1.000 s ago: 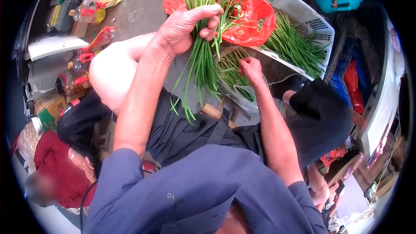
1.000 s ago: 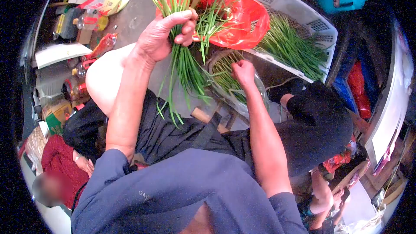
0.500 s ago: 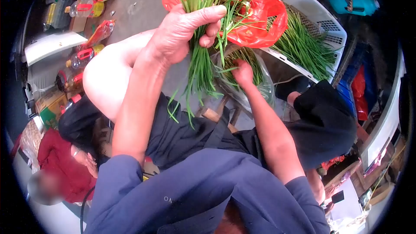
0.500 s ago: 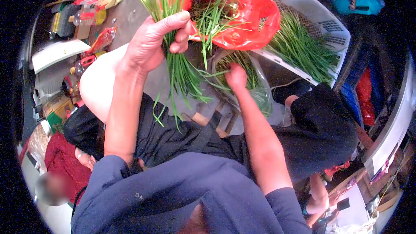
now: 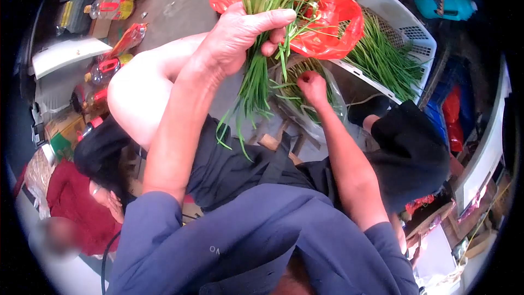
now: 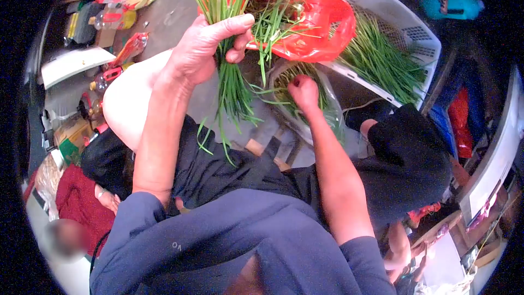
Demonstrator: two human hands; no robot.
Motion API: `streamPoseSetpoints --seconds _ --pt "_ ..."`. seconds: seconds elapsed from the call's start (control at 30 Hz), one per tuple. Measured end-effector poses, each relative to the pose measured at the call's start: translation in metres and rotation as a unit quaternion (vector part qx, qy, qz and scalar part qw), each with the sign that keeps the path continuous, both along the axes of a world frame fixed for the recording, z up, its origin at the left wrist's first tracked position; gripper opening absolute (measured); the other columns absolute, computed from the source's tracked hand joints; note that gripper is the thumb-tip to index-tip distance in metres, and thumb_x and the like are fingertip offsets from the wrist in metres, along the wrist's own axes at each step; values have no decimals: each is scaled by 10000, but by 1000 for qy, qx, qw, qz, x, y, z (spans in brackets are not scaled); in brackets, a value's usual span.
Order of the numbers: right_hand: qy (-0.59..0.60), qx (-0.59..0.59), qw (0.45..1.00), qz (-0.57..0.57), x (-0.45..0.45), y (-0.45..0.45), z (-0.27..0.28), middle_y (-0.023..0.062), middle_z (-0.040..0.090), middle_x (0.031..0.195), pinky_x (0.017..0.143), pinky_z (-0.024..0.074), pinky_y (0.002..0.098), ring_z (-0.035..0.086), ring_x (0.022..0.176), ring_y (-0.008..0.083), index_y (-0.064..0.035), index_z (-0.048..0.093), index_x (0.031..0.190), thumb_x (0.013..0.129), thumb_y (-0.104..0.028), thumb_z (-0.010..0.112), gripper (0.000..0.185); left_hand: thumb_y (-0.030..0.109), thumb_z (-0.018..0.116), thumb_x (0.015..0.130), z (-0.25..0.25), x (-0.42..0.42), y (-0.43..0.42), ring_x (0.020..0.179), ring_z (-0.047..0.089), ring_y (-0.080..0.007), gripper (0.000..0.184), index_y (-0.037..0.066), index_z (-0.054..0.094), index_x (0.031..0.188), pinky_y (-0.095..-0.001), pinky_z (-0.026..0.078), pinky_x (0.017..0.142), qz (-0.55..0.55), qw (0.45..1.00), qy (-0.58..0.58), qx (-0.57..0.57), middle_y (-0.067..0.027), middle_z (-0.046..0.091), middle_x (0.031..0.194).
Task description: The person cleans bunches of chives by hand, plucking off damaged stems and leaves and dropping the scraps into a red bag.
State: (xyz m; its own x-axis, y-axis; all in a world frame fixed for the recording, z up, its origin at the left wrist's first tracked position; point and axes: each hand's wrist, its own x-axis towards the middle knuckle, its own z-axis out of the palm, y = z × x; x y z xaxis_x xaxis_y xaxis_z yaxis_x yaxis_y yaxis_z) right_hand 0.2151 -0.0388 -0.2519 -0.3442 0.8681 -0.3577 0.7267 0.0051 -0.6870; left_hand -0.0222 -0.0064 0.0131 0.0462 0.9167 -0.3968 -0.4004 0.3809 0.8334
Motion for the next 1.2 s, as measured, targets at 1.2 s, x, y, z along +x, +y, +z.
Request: streamPoseSetpoints --seconds 1.2 --pt "603 -307 711 -191 -2 50 212 58 660 823 503 431 212 506 538 65 -35 613 1020 872 -63 614 151 69 700 787 -43 48 -14 517 527 -92 225 31 608 989 -204 403 458 -177 975 -125 -48 -49 635 797"
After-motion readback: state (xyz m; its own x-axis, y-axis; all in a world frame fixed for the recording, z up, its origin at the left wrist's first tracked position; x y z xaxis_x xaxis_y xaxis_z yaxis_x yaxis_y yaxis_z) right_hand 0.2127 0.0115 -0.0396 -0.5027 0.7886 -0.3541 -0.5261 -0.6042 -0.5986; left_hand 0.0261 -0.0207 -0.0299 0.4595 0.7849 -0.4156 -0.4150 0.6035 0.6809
